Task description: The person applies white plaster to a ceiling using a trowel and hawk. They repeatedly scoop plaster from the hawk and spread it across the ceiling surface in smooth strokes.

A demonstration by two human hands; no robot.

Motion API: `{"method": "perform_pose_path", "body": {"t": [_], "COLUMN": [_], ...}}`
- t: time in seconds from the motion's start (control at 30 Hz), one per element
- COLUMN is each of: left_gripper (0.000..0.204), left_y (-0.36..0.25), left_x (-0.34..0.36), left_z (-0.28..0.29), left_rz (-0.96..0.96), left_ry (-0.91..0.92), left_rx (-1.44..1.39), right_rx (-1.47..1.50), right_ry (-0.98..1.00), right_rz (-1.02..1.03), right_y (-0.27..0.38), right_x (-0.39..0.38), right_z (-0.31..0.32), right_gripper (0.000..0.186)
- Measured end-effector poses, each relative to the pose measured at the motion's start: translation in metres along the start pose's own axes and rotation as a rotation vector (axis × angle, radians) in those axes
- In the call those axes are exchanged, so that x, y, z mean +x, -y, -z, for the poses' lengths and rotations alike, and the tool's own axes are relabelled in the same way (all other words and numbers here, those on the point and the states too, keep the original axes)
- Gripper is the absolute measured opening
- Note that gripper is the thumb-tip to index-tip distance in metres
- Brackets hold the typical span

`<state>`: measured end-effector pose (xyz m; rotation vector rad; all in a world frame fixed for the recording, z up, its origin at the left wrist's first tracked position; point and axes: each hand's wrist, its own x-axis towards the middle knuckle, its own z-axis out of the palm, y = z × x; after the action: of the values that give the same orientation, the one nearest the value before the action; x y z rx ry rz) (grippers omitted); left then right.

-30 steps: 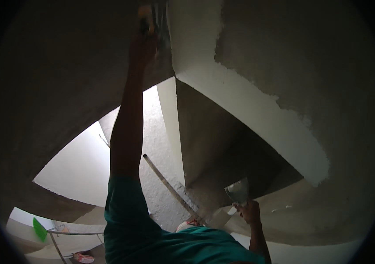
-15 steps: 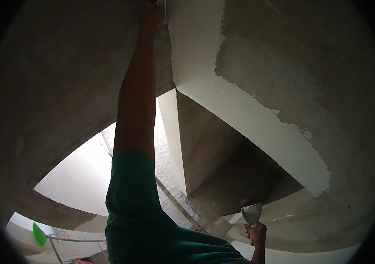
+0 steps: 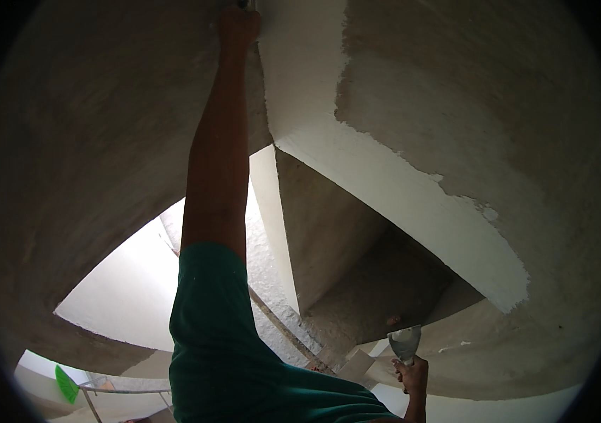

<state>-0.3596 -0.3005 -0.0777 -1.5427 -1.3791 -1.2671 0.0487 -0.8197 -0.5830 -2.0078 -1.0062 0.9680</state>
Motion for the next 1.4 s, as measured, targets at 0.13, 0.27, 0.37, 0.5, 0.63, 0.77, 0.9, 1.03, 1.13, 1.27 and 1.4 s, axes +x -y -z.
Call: {"method": "perform_pose_path", "body": {"t": [0.13,0.27,0.37,0.5,0.63,0.77,0.9,1.03,1.13,1.27,1.4], "left_gripper": [0.033,0.034,0.039,0.044,0.043,0.043,0.041,0.037,0.034,0.036,0.029], "left_y": [-0.009,-0.096,-0.095,-0.011,-0.012,-0.016,-0.024,-0.013,-0.040,-0.126,-0.067], "left_x": [0.003,-0.037,-0.049,-0.013,0.003,0.009,0.006,0.005,-0.029,-0.085,-0.080], "left_z": [-0.001,0.010,0.013,0.020,0.019,0.015,0.003,-0.004,-0.009,0.068,0.067], "left_rz": [-0.176,0.149,0.161,-0.060,0.225,0.196,0.176,0.047,-0.188,0.109,0.239], "left_ry": [0.011,-0.054,-0.096,-0.001,-0.053,-0.055,-0.067,-0.141,-0.438,-0.014,0.018], "left_rx": [0.303,-0.096,-0.135,0.223,-0.155,-0.139,-0.221,-0.062,-0.062,-0.388,-0.309], "right_rx": [0.026,0.023,0.032,0.056,0.038,0.086,0.100,0.090,0.101,0.100,0.088], "right_ry": [0.019,-0.015,-0.017,-0.011,-0.045,-0.049,-0.065,-0.059,-0.038,-0.062,-0.068], "right_rz": [0.017,-0.007,0.016,0.038,-0.070,-0.072,-0.049,-0.031,-0.032,-0.036,-0.008], "right_y": [-0.003,-0.002,-0.008,-0.008,0.000,-0.009,-0.014,-0.014,-0.015,-0.015,-0.010], "right_x": [0.002,-0.001,0.002,0.003,-0.007,-0.009,-0.010,-0.010,-0.007,-0.007,-0.005], "right_z": [0.001,0.005,0.004,0.004,0.010,0.011,0.011,0.010,0.009,0.011,0.011], "right_gripper": [0.022,0.021,0.021,0.022,0.019,0.019,0.019,0.019,0.020,0.020,0.020]}}
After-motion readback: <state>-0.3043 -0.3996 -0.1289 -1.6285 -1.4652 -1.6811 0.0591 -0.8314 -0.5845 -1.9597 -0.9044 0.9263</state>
